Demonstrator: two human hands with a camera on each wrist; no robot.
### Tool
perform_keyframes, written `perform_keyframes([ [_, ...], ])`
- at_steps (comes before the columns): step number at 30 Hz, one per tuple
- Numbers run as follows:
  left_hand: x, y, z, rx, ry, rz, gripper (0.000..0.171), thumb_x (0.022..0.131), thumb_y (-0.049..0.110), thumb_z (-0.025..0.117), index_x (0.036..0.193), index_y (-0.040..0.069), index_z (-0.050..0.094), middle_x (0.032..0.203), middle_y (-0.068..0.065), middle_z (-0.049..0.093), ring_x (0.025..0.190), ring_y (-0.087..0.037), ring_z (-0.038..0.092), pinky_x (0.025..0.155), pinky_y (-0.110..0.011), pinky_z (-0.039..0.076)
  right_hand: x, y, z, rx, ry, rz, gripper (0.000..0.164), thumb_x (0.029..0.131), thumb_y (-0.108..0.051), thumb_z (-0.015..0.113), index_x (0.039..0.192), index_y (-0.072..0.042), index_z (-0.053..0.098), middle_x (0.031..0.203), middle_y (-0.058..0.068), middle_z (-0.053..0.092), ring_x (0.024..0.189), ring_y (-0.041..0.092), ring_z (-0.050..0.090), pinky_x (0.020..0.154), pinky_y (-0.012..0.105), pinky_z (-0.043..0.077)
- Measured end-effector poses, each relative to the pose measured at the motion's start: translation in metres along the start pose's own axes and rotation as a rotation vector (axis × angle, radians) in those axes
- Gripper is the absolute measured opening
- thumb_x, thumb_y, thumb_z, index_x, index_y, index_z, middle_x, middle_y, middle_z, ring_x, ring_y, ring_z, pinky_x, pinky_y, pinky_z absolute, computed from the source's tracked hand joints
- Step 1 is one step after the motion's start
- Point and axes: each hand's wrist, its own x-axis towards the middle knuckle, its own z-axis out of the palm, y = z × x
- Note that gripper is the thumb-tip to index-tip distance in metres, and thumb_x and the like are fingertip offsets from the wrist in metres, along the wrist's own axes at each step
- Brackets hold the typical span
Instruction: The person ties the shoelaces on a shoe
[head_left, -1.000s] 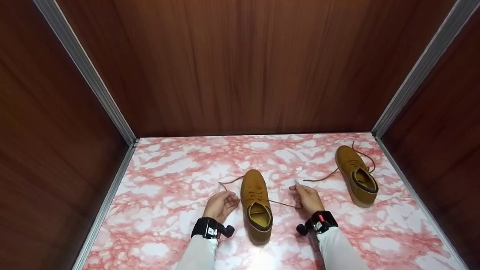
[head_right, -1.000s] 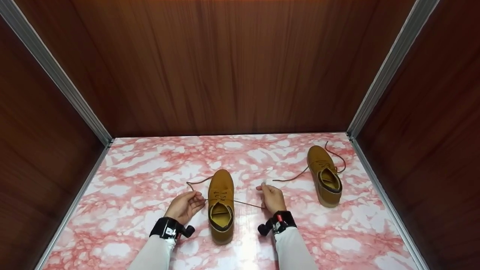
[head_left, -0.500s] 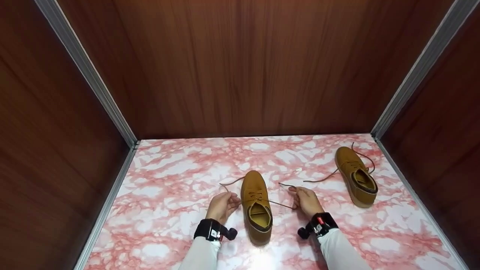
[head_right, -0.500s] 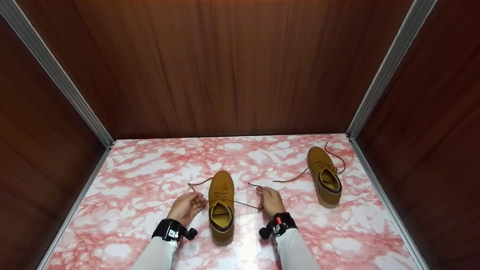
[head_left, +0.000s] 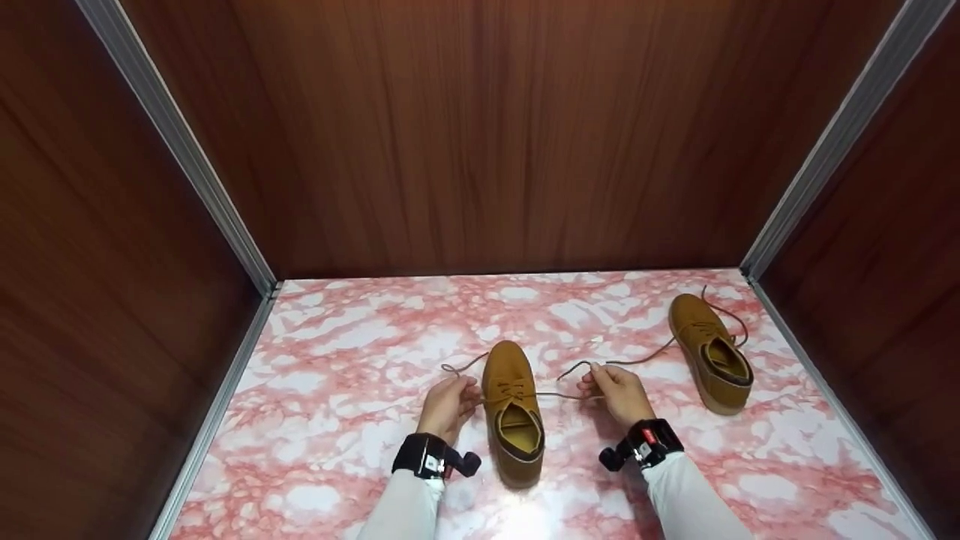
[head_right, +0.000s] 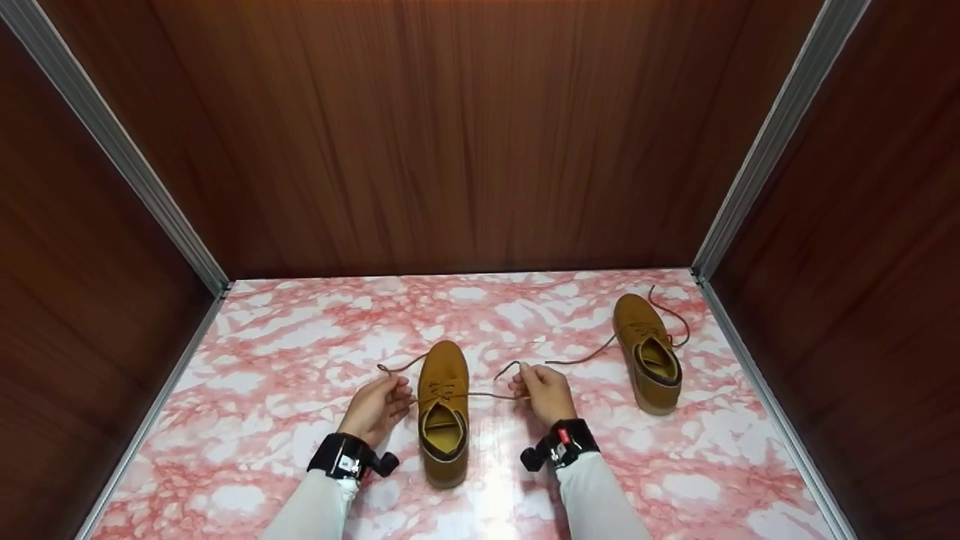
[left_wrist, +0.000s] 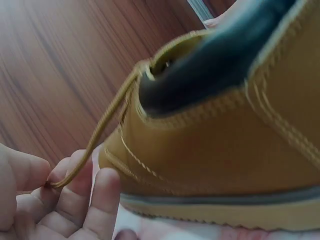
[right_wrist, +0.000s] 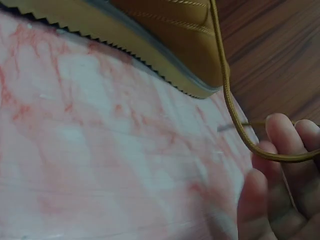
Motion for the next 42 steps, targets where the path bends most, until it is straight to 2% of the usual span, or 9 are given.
perform_keyframes([
  [4, -0.001, 0.008, 0.005, 0.027, 0.033, 0.031, 0.025, 0.097, 0.022, 0.056, 0.109, 0.001, 0.060, 0.082, -0.001, 0.069, 0.076, -0.015, 0.068, 0.081, -0.036, 0.051, 0.000, -0.009, -0.004, -0.085, 0.074, -0.028, 0.045, 0.097, -0.046, 0.052, 0.092, -0.005, 0.070, 0.084, 0.002, 0.075, 0.074, 0.019, 0.070, 0.068, 0.034, 0.055],
  [10, -0.002, 0.019, 0.010, 0.047, 0.044, 0.109, 0.021, 0.096, 0.021, 0.058, 0.105, 0.002, 0.059, 0.086, -0.003, 0.067, 0.074, -0.014, 0.067, 0.079, -0.034, 0.053, -0.001, -0.027, -0.004, -0.002, 0.073, -0.032, 0.048, 0.097, -0.047, 0.053, 0.092, -0.001, 0.069, 0.079, 0.000, 0.072, 0.062, 0.013, 0.061, 0.060, 0.030, 0.053],
  [18, 0.001, 0.032, 0.019, 0.160, 0.028, 0.177, 0.019, 0.096, 0.018, 0.057, 0.104, 0.002, 0.060, 0.088, -0.009, 0.069, 0.076, -0.020, 0.070, 0.068, -0.026, 0.053, -0.001, -0.045, -0.004, 0.032, 0.049, -0.054, 0.048, 0.097, -0.045, 0.054, 0.091, 0.001, 0.068, 0.074, 0.000, 0.071, 0.052, 0.010, 0.053, 0.052, 0.023, 0.046],
  [21, 0.002, 0.035, 0.022, 0.191, 0.019, 0.198, 0.018, 0.096, 0.016, 0.057, 0.105, 0.001, 0.062, 0.092, -0.017, 0.071, 0.079, -0.027, 0.071, 0.067, -0.026, 0.054, 0.000, -0.050, -0.006, 0.049, 0.030, -0.051, 0.047, 0.097, -0.045, 0.054, 0.091, 0.000, 0.068, 0.072, 0.000, 0.070, 0.052, 0.010, 0.053, 0.052, 0.023, 0.046],
  [24, 0.002, 0.037, 0.024, 0.234, 0.005, 0.215, 0.022, 0.097, 0.016, 0.055, 0.109, -0.001, 0.062, 0.098, -0.023, 0.071, 0.082, -0.031, 0.069, 0.072, -0.031, 0.057, 0.000, -0.054, -0.007, 0.080, 0.007, -0.044, 0.044, 0.098, -0.042, 0.054, 0.093, 0.000, 0.067, 0.070, 0.001, 0.070, 0.052, 0.010, 0.055, 0.053, 0.025, 0.049],
  [30, 0.000, 0.044, 0.029, 0.319, -0.017, 0.250, 0.025, 0.099, 0.018, 0.052, 0.115, 0.002, 0.063, 0.099, -0.024, 0.071, 0.073, -0.021, 0.068, 0.076, -0.035, 0.057, 0.001, -0.066, -0.010, 0.073, -0.047, -0.054, 0.044, 0.098, -0.037, 0.054, 0.105, 0.005, 0.066, 0.071, 0.000, 0.070, 0.057, 0.009, 0.059, 0.056, 0.022, 0.051],
  [35, 0.000, 0.053, 0.035, 0.355, -0.032, 0.246, 0.025, 0.100, 0.016, 0.050, 0.116, 0.002, 0.062, 0.089, -0.014, 0.072, 0.068, -0.015, 0.065, 0.080, -0.038, 0.057, 0.000, -0.077, -0.011, 0.068, -0.094, -0.057, 0.039, 0.099, -0.027, 0.054, 0.116, 0.008, 0.062, 0.078, 0.000, 0.071, 0.064, 0.008, 0.061, 0.059, 0.020, 0.051],
  [38, 0.000, 0.058, 0.038, 0.379, -0.043, 0.248, 0.023, 0.099, 0.014, 0.050, 0.116, 0.002, 0.061, 0.089, -0.014, 0.072, 0.067, -0.013, 0.064, 0.079, -0.038, 0.057, -0.001, -0.084, -0.012, 0.056, -0.121, -0.065, 0.036, 0.099, -0.020, 0.054, 0.120, 0.008, 0.060, 0.082, 0.003, 0.072, 0.066, 0.008, 0.062, 0.061, 0.020, 0.052],
  [42, 0.000, 0.062, 0.044, 0.422, -0.063, 0.299, 0.022, 0.098, 0.010, 0.049, 0.114, 0.001, 0.061, 0.094, -0.021, 0.071, 0.071, -0.021, 0.067, 0.075, -0.037, 0.058, 0.001, -0.087, -0.013, 0.023, -0.134, -0.094, 0.031, 0.099, -0.016, 0.053, 0.119, 0.006, 0.062, 0.084, 0.005, 0.072, 0.067, 0.007, 0.063, 0.062, 0.019, 0.053],
])
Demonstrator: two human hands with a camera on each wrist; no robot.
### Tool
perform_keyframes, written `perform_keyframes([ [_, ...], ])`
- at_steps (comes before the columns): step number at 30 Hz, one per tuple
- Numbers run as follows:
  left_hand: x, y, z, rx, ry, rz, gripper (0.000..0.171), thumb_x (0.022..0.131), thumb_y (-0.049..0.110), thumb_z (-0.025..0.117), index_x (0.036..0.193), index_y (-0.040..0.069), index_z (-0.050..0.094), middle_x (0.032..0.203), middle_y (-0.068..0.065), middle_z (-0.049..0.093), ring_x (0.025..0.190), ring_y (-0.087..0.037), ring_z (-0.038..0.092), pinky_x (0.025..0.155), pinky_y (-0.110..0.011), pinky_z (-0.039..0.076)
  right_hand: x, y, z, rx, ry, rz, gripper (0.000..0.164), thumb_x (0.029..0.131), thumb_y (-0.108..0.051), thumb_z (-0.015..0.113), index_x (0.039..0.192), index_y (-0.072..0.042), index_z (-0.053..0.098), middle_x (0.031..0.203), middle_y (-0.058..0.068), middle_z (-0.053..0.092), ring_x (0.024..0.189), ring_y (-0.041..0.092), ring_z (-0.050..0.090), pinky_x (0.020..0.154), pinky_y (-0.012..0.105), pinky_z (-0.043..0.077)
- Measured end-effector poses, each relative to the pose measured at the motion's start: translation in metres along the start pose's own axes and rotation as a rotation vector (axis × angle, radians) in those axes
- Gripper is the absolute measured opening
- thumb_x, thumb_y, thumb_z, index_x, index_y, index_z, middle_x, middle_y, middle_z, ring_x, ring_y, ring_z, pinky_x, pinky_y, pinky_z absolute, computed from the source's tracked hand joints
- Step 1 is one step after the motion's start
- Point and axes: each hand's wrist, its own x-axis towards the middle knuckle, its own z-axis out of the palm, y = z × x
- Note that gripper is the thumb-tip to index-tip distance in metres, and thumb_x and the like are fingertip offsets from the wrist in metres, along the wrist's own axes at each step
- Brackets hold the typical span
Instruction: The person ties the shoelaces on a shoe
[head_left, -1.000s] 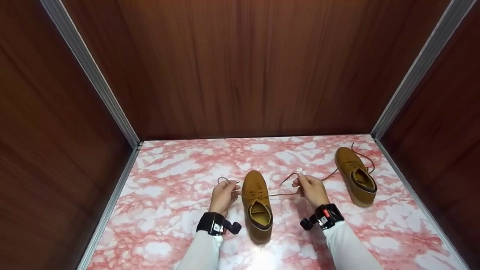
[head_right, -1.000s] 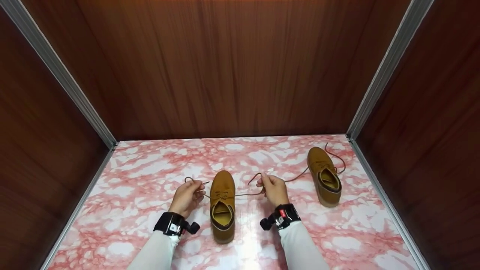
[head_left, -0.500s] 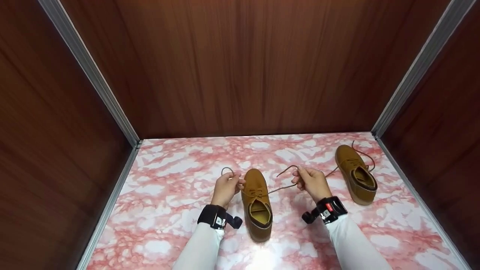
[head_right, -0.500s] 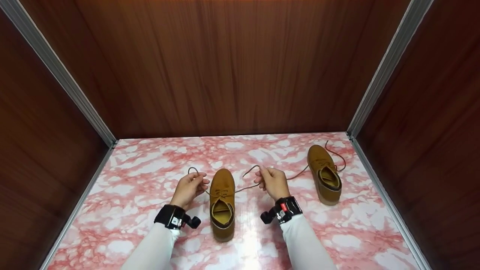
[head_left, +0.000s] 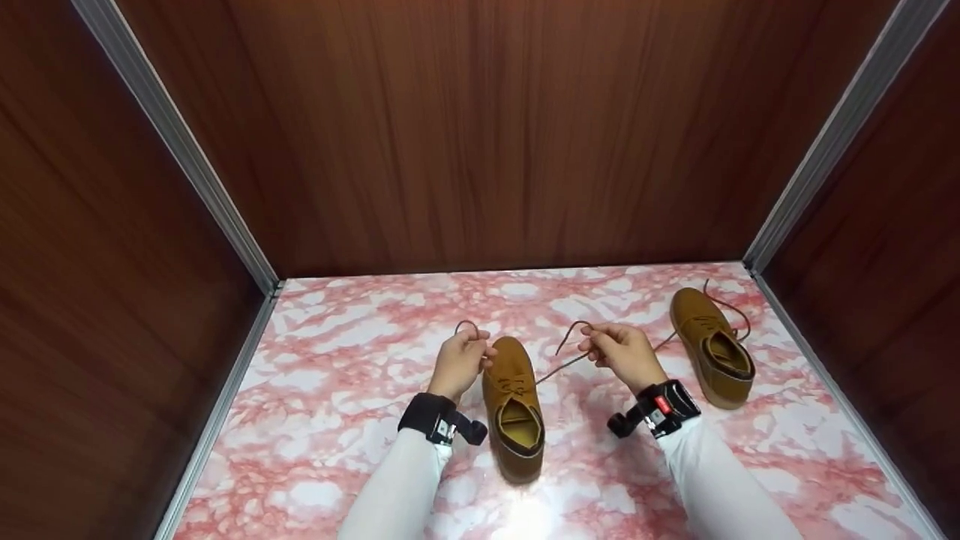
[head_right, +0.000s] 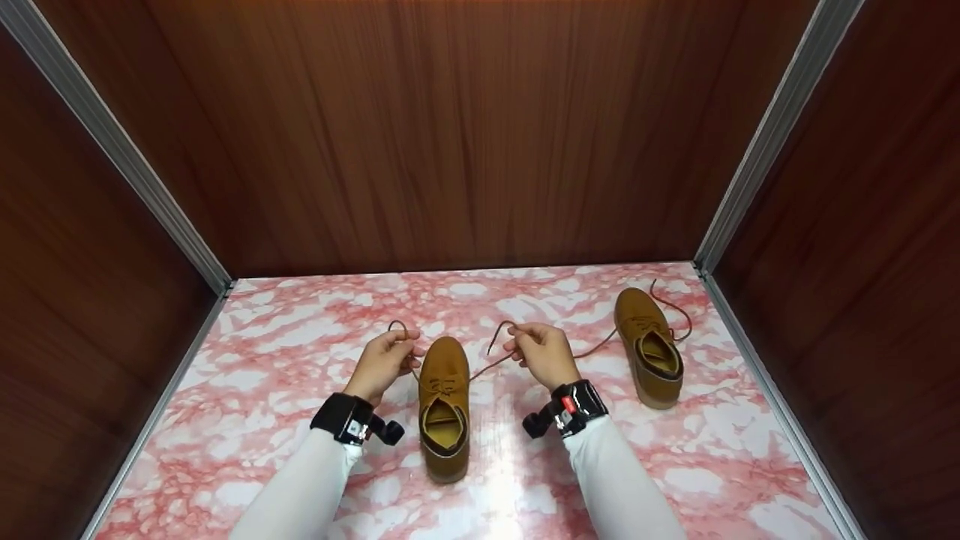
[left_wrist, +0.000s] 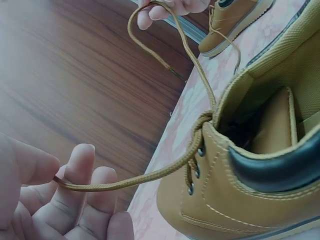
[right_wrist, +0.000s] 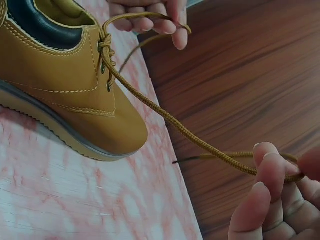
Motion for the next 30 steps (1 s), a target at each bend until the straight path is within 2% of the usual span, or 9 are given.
perform_keyframes([
  [8, 0.005, 0.008, 0.004, 0.117, -0.027, 0.055, 0.022, 0.099, 0.008, 0.049, 0.113, -0.001, 0.062, 0.096, -0.023, 0.072, 0.068, -0.012, 0.064, 0.083, -0.049, 0.057, 0.004, -0.002, -0.001, -0.072, -0.009, -0.041, 0.029, 0.100, -0.017, 0.052, 0.122, -0.001, 0.062, 0.089, 0.006, 0.075, 0.068, 0.007, 0.066, 0.064, 0.021, 0.055],
  [11, 0.005, 0.009, 0.005, 0.164, -0.025, 0.052, 0.022, 0.099, 0.011, 0.051, 0.111, -0.001, 0.064, 0.095, -0.020, 0.073, 0.074, -0.024, 0.069, 0.082, -0.047, 0.057, 0.005, -0.005, -0.001, -0.089, -0.002, -0.039, 0.030, 0.099, -0.018, 0.054, 0.122, 0.000, 0.060, 0.092, 0.008, 0.075, 0.068, 0.007, 0.066, 0.064, 0.021, 0.055],
  [15, 0.004, 0.009, 0.005, 0.262, -0.019, 0.044, 0.023, 0.097, 0.016, 0.056, 0.107, -0.001, 0.067, 0.090, -0.011, 0.076, 0.086, -0.035, 0.071, 0.072, -0.032, 0.058, 0.009, -0.006, -0.002, -0.122, 0.011, -0.030, 0.032, 0.098, -0.021, 0.057, 0.119, 0.003, 0.056, 0.096, 0.012, 0.076, 0.068, 0.007, 0.067, 0.064, 0.021, 0.054],
  [19, 0.002, 0.007, 0.003, 0.359, -0.007, 0.055, 0.024, 0.094, 0.020, 0.061, 0.102, 0.001, 0.071, 0.085, -0.004, 0.077, 0.079, -0.026, 0.073, 0.065, -0.023, 0.055, 0.018, -0.007, -0.002, -0.194, 0.021, -0.013, 0.027, 0.098, -0.025, 0.058, 0.111, 0.000, 0.056, 0.095, 0.010, 0.076, 0.067, 0.009, 0.068, 0.061, 0.022, 0.053],
  [24, -0.004, 0.001, 0.000, 0.483, 0.022, 0.086, 0.018, 0.089, 0.026, 0.067, 0.084, 0.012, 0.077, 0.072, 0.003, 0.075, 0.065, -0.009, 0.069, 0.062, -0.022, 0.052, 0.033, -0.010, 0.003, -0.306, 0.035, 0.000, 0.021, 0.096, -0.026, 0.058, 0.100, -0.005, 0.059, 0.088, 0.007, 0.077, 0.065, 0.013, 0.069, 0.057, 0.026, 0.052],
  [27, -0.008, -0.004, -0.001, 0.541, 0.037, 0.103, 0.018, 0.087, 0.030, 0.069, 0.077, 0.016, 0.077, 0.067, 0.005, 0.073, 0.059, -0.006, 0.064, 0.059, -0.022, 0.048, 0.045, -0.017, 0.015, -0.395, 0.064, -0.006, 0.018, 0.094, -0.024, 0.059, 0.093, -0.006, 0.062, 0.086, 0.010, 0.076, 0.062, 0.013, 0.067, 0.058, 0.025, 0.052],
  [30, -0.012, -0.008, 0.000, 0.587, 0.062, 0.130, 0.016, 0.085, 0.031, 0.072, 0.076, 0.019, 0.078, 0.070, 0.006, 0.072, 0.061, -0.006, 0.060, 0.060, -0.024, 0.046, 0.057, -0.033, 0.036, -0.492, 0.105, -0.046, 0.016, 0.092, -0.022, 0.060, 0.087, -0.007, 0.064, 0.085, 0.012, 0.075, 0.061, 0.009, 0.064, 0.059, 0.022, 0.050],
])
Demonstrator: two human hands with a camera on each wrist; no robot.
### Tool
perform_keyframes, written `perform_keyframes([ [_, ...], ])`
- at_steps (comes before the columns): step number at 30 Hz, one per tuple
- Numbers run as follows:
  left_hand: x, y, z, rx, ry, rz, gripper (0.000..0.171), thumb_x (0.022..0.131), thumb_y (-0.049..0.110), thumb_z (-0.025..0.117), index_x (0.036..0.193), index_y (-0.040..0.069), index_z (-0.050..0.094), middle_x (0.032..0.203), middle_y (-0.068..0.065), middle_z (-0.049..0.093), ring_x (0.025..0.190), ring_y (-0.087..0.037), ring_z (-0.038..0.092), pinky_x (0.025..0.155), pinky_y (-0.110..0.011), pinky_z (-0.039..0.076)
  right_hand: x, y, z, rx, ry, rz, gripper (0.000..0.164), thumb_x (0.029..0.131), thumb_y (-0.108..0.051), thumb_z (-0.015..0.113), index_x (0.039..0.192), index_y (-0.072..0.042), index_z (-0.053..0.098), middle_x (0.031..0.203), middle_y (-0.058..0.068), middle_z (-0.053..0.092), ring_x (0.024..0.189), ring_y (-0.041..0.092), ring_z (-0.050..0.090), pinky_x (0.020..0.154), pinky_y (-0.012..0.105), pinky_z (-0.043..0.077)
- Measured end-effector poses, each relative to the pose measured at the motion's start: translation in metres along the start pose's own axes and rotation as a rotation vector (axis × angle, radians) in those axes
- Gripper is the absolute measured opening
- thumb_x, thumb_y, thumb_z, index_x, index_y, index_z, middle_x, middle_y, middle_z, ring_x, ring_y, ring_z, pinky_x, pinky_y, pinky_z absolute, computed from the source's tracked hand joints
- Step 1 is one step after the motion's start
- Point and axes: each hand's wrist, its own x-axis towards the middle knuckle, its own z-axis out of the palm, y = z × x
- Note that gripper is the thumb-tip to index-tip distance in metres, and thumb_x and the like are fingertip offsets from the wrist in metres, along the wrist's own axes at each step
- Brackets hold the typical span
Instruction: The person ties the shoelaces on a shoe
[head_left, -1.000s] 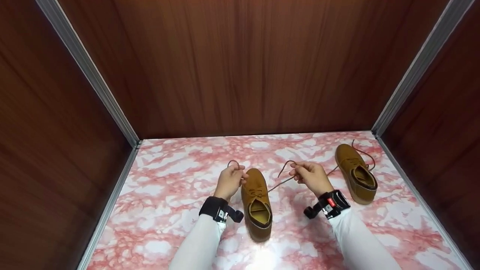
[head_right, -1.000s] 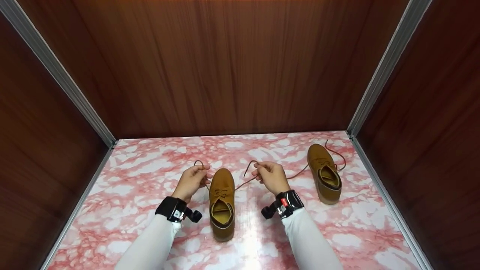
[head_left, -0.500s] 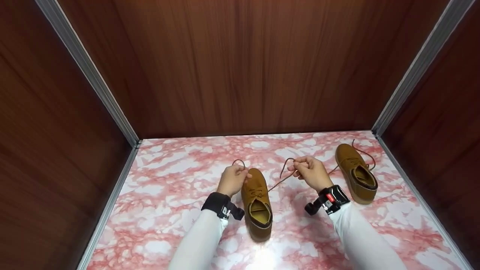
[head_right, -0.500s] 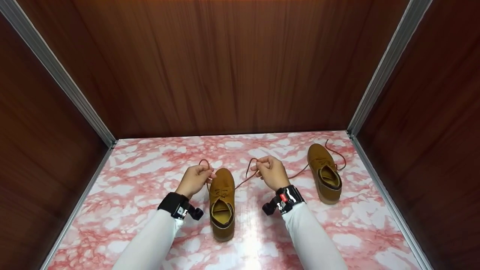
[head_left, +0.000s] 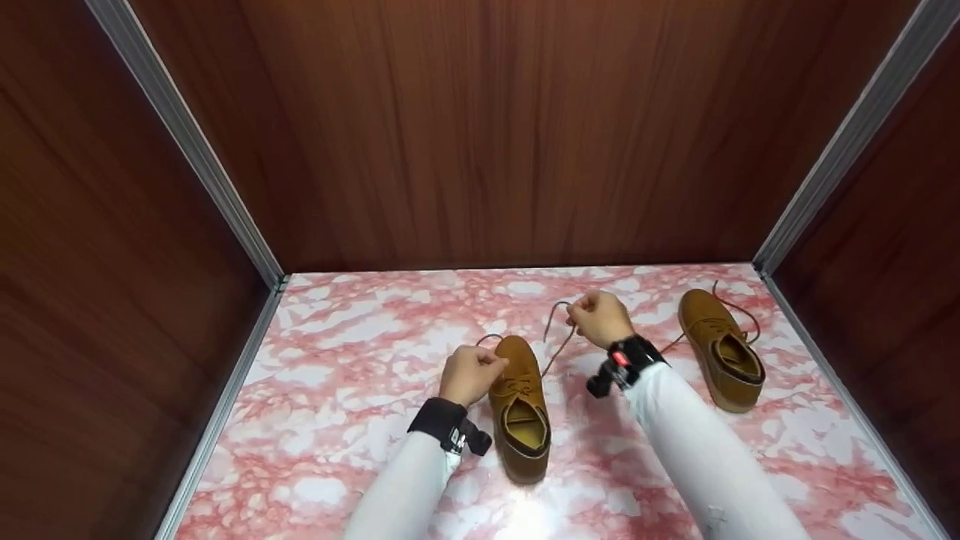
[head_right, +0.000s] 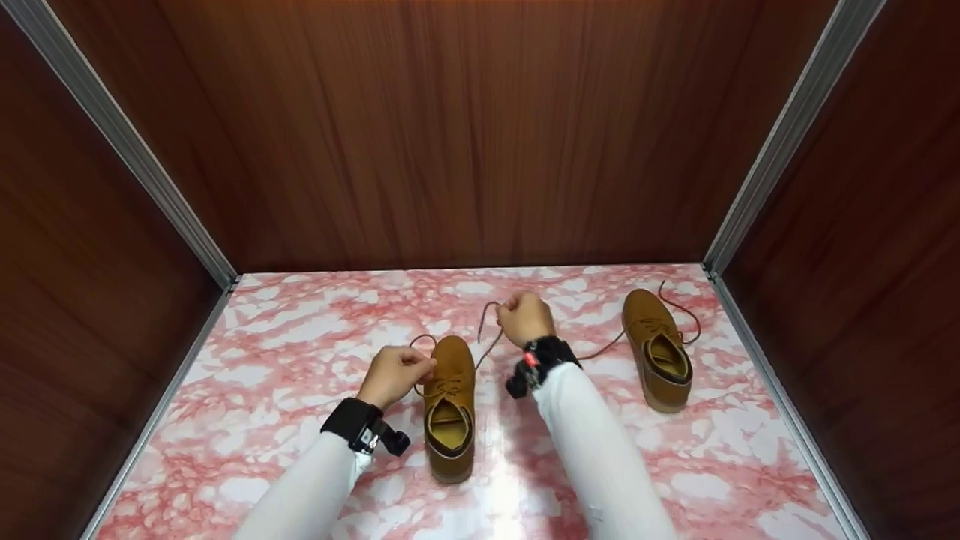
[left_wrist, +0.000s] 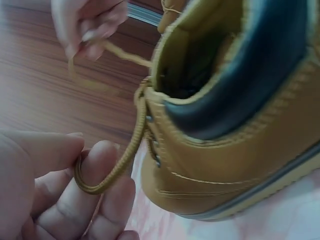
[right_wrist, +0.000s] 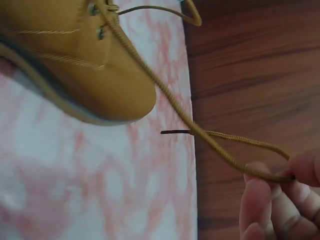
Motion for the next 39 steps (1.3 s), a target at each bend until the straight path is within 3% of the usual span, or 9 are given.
perform_keyframes([
  [2, -0.003, -0.003, 0.001, 0.029, 0.019, 0.004, 0.014, 0.084, 0.032, 0.073, 0.075, 0.022, 0.077, 0.073, 0.008, 0.072, 0.063, -0.006, 0.060, 0.061, -0.024, 0.046, 0.006, -0.022, 0.013, -0.012, 0.009, -0.055, 0.015, 0.091, -0.022, 0.062, 0.087, -0.008, 0.067, 0.086, 0.011, 0.075, 0.063, 0.008, 0.065, 0.060, 0.021, 0.050],
  [6, -0.006, -0.010, 0.003, 0.037, 0.019, -0.008, 0.013, 0.082, 0.033, 0.074, 0.073, 0.023, 0.077, 0.074, 0.008, 0.072, 0.065, -0.007, 0.059, 0.062, -0.024, 0.047, 0.007, -0.062, 0.036, 0.028, -0.044, -0.224, 0.019, 0.092, -0.024, 0.064, 0.103, -0.010, 0.070, 0.102, 0.008, 0.074, 0.076, 0.015, 0.070, 0.071, 0.027, 0.055],
  [9, -0.007, -0.015, 0.002, 0.028, 0.012, -0.022, 0.015, 0.083, 0.033, 0.073, 0.072, 0.023, 0.076, 0.071, 0.007, 0.071, 0.062, -0.008, 0.058, 0.059, -0.025, 0.046, 0.004, -0.071, 0.045, 0.055, -0.076, -0.273, 0.023, 0.093, -0.026, 0.064, 0.112, -0.013, 0.069, 0.111, 0.007, 0.071, 0.084, 0.020, 0.070, 0.075, 0.031, 0.055],
  [18, -0.007, -0.021, 0.002, -0.010, 0.010, -0.082, 0.014, 0.083, 0.033, 0.074, 0.075, 0.022, 0.078, 0.072, 0.006, 0.070, 0.058, -0.008, 0.054, 0.054, -0.024, 0.043, -0.003, -0.015, 0.026, 0.027, -0.039, -0.195, 0.015, 0.094, -0.018, 0.063, 0.103, -0.008, 0.069, 0.094, 0.011, 0.070, 0.067, 0.014, 0.065, 0.061, 0.024, 0.052],
  [26, -0.001, -0.024, -0.004, -0.188, -0.009, -0.157, 0.016, 0.084, 0.029, 0.073, 0.081, 0.014, 0.078, 0.073, -0.007, 0.072, 0.055, -0.013, 0.059, 0.051, -0.023, 0.046, -0.017, 0.017, 0.026, -0.051, -0.100, -0.226, 0.013, 0.092, -0.020, 0.066, 0.092, -0.009, 0.073, 0.073, 0.002, 0.064, 0.065, 0.008, 0.053, 0.062, 0.023, 0.044],
  [32, 0.002, -0.027, -0.008, -0.276, 0.006, -0.205, 0.019, 0.083, 0.025, 0.071, 0.084, 0.007, 0.076, 0.084, -0.017, 0.075, 0.071, -0.033, 0.071, 0.055, -0.022, 0.049, -0.035, 0.019, 0.044, -0.117, -0.249, -0.295, 0.013, 0.090, -0.022, 0.067, 0.094, -0.013, 0.075, 0.076, 0.000, 0.069, 0.063, 0.007, 0.053, 0.061, 0.025, 0.045],
  [39, 0.003, -0.027, -0.009, -0.305, -0.009, -0.260, 0.019, 0.082, 0.025, 0.070, 0.081, 0.007, 0.073, 0.080, -0.012, 0.075, 0.069, -0.031, 0.070, 0.053, -0.021, 0.045, -0.057, 0.004, 0.069, -0.164, -0.546, -0.421, 0.023, 0.092, -0.021, 0.064, 0.111, -0.011, 0.072, 0.100, 0.000, 0.075, 0.075, 0.001, 0.061, 0.072, 0.021, 0.051],
])
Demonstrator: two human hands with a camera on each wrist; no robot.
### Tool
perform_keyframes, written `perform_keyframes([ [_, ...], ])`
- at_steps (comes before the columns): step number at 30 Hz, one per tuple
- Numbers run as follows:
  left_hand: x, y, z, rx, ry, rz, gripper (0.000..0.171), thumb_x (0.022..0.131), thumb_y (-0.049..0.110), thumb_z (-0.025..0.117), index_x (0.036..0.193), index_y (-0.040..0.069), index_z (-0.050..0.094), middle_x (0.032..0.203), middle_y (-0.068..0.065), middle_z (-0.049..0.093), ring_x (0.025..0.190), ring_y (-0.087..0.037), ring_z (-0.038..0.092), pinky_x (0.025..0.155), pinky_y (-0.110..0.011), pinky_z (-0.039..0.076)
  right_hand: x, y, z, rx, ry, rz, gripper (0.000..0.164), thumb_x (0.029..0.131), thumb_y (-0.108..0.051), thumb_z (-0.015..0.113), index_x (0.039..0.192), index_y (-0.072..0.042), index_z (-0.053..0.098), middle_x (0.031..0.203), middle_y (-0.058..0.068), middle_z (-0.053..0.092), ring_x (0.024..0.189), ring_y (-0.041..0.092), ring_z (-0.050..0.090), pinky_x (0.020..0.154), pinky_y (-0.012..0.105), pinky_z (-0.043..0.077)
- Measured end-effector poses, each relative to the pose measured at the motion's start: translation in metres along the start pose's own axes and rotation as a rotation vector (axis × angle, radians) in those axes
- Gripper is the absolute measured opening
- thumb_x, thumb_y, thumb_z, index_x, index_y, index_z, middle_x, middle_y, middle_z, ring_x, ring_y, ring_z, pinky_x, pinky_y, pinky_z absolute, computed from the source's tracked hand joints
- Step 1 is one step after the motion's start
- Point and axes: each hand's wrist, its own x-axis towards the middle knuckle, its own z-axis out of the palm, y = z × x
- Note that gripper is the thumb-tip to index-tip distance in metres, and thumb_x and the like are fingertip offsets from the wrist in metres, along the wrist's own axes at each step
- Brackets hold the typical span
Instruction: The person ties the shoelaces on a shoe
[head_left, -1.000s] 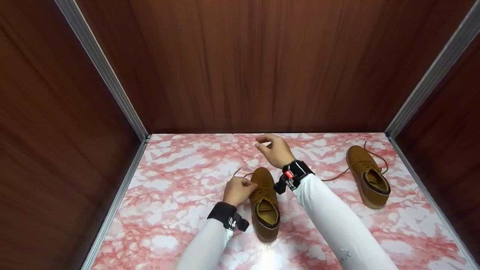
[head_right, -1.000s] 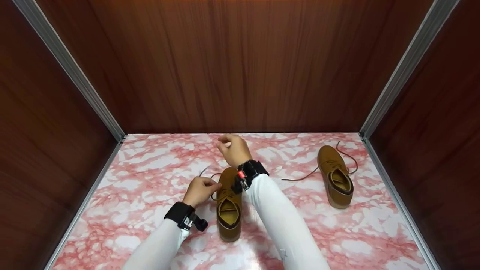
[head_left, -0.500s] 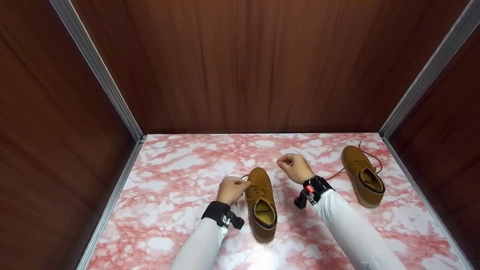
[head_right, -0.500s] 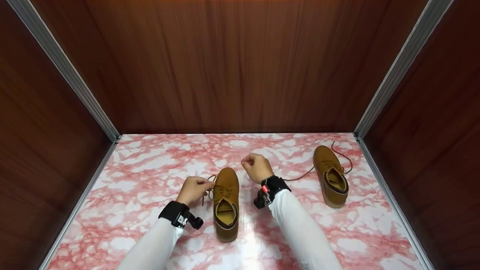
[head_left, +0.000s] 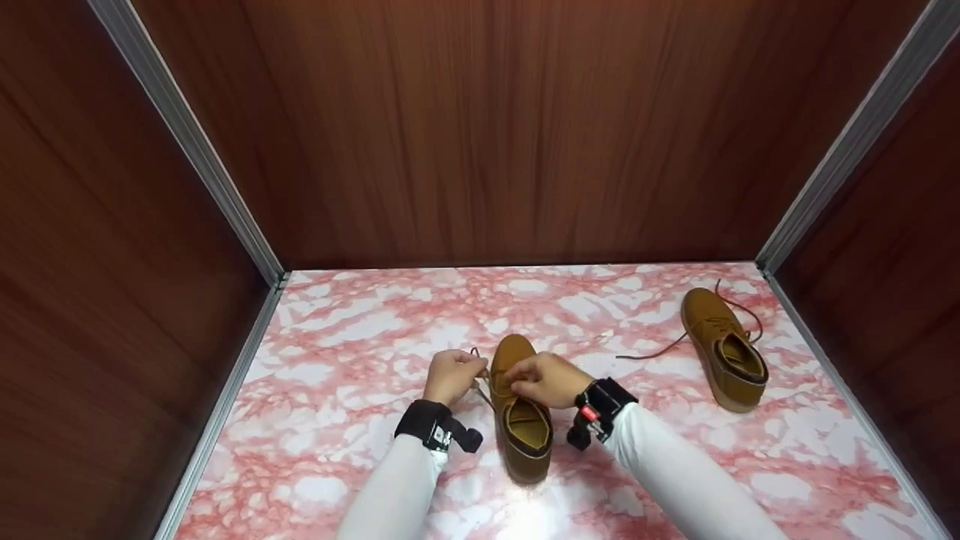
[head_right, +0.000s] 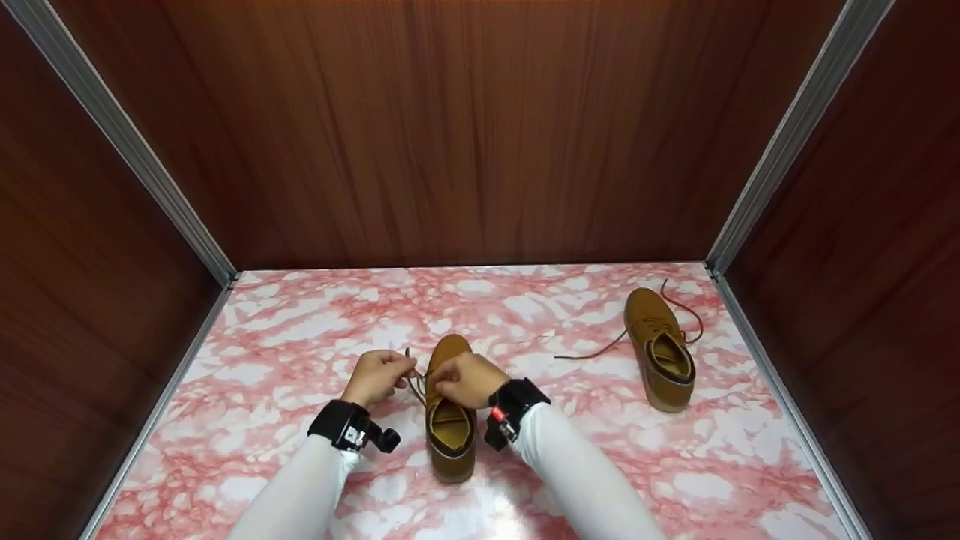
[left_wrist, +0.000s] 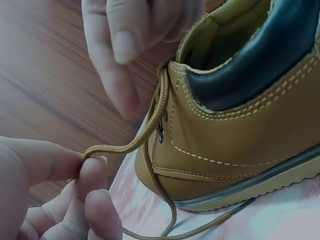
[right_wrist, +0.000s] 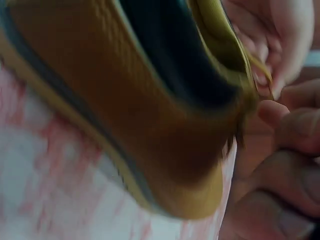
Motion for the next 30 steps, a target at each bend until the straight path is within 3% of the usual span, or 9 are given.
perform_keyframes([
  [3, 0.001, -0.001, 0.000, -0.020, -0.013, -0.015, 0.018, 0.082, 0.024, 0.070, 0.082, 0.007, 0.072, 0.079, -0.011, 0.075, 0.063, -0.025, 0.068, 0.050, -0.020, 0.044, 0.003, -0.006, 0.007, 0.006, -0.083, -0.017, 0.023, 0.092, -0.021, 0.063, 0.110, -0.010, 0.072, 0.096, 0.000, 0.075, 0.071, 0.001, 0.060, 0.069, 0.020, 0.050],
  [7, 0.002, -0.004, 0.000, -0.061, -0.033, -0.030, 0.017, 0.082, 0.021, 0.069, 0.084, 0.004, 0.072, 0.081, -0.012, 0.075, 0.056, -0.016, 0.064, 0.047, -0.019, 0.043, 0.005, -0.008, 0.010, 0.035, -0.100, -0.003, 0.017, 0.091, -0.022, 0.064, 0.100, -0.011, 0.074, 0.083, -0.001, 0.074, 0.064, -0.002, 0.056, 0.064, 0.017, 0.047],
  [10, 0.002, -0.006, 0.000, -0.088, -0.042, -0.048, 0.017, 0.081, 0.018, 0.067, 0.085, 0.002, 0.072, 0.081, -0.013, 0.075, 0.056, -0.015, 0.064, 0.044, -0.019, 0.041, 0.005, -0.007, 0.011, 0.081, -0.065, 0.016, 0.015, 0.090, -0.028, 0.067, 0.087, -0.014, 0.073, 0.070, -0.002, 0.068, 0.058, -0.001, 0.051, 0.056, 0.017, 0.042],
  [15, 0.003, -0.009, 0.002, -0.105, -0.052, -0.091, 0.017, 0.080, 0.019, 0.063, 0.079, 0.003, 0.071, 0.071, -0.004, 0.074, 0.054, -0.015, 0.063, 0.042, -0.020, 0.039, 0.004, -0.004, 0.010, 0.099, 0.030, 0.064, 0.033, 0.086, -0.045, 0.069, 0.070, -0.018, 0.061, 0.056, -0.011, 0.049, 0.050, 0.002, 0.041, 0.047, 0.017, 0.032],
  [18, 0.003, -0.012, 0.000, -0.075, -0.041, -0.114, 0.019, 0.079, 0.022, 0.063, 0.075, 0.005, 0.071, 0.062, 0.002, 0.070, 0.051, -0.014, 0.061, 0.042, -0.021, 0.040, 0.003, -0.002, 0.009, 0.106, 0.075, 0.082, 0.039, 0.086, -0.049, 0.068, 0.065, -0.018, 0.057, 0.054, -0.013, 0.044, 0.049, 0.002, 0.039, 0.046, 0.018, 0.030],
  [21, 0.006, -0.015, -0.004, -0.005, 0.004, -0.117, 0.024, 0.078, 0.026, 0.063, 0.071, 0.005, 0.071, 0.053, 0.004, 0.063, 0.048, -0.014, 0.059, 0.042, -0.022, 0.040, 0.002, -0.001, 0.007, 0.142, 0.096, 0.090, 0.039, 0.089, -0.044, 0.066, 0.063, -0.016, 0.057, 0.053, -0.011, 0.046, 0.049, 0.003, 0.040, 0.047, 0.018, 0.032],
  [24, 0.010, -0.018, -0.011, 0.090, 0.092, -0.091, 0.028, 0.079, 0.031, 0.064, 0.063, 0.008, 0.065, 0.048, 0.003, 0.057, 0.046, -0.015, 0.057, 0.045, -0.023, 0.042, 0.001, 0.001, 0.006, 0.176, 0.110, 0.111, 0.036, 0.092, -0.036, 0.064, 0.063, -0.014, 0.059, 0.058, -0.010, 0.054, 0.052, 0.003, 0.044, 0.049, 0.017, 0.035],
  [27, 0.015, -0.019, -0.018, 0.187, 0.194, -0.054, 0.027, 0.079, 0.033, 0.065, 0.060, 0.015, 0.060, 0.054, 0.002, 0.058, 0.052, -0.016, 0.056, 0.053, -0.026, 0.043, 0.001, 0.003, 0.005, 0.183, 0.136, 0.132, 0.032, 0.093, -0.028, 0.061, 0.066, -0.012, 0.062, 0.068, -0.005, 0.066, 0.060, 0.004, 0.051, 0.054, 0.018, 0.039],
  [30, 0.019, -0.019, -0.025, 0.276, 0.245, -0.013, 0.018, 0.079, 0.032, 0.065, 0.068, 0.018, 0.065, 0.069, 0.000, 0.067, 0.066, -0.019, 0.062, 0.062, -0.030, 0.047, 0.001, 0.004, 0.004, 0.171, 0.163, 0.165, 0.027, 0.092, -0.022, 0.059, 0.069, -0.008, 0.065, 0.077, 0.000, 0.072, 0.067, 0.006, 0.055, 0.058, 0.020, 0.039],
])
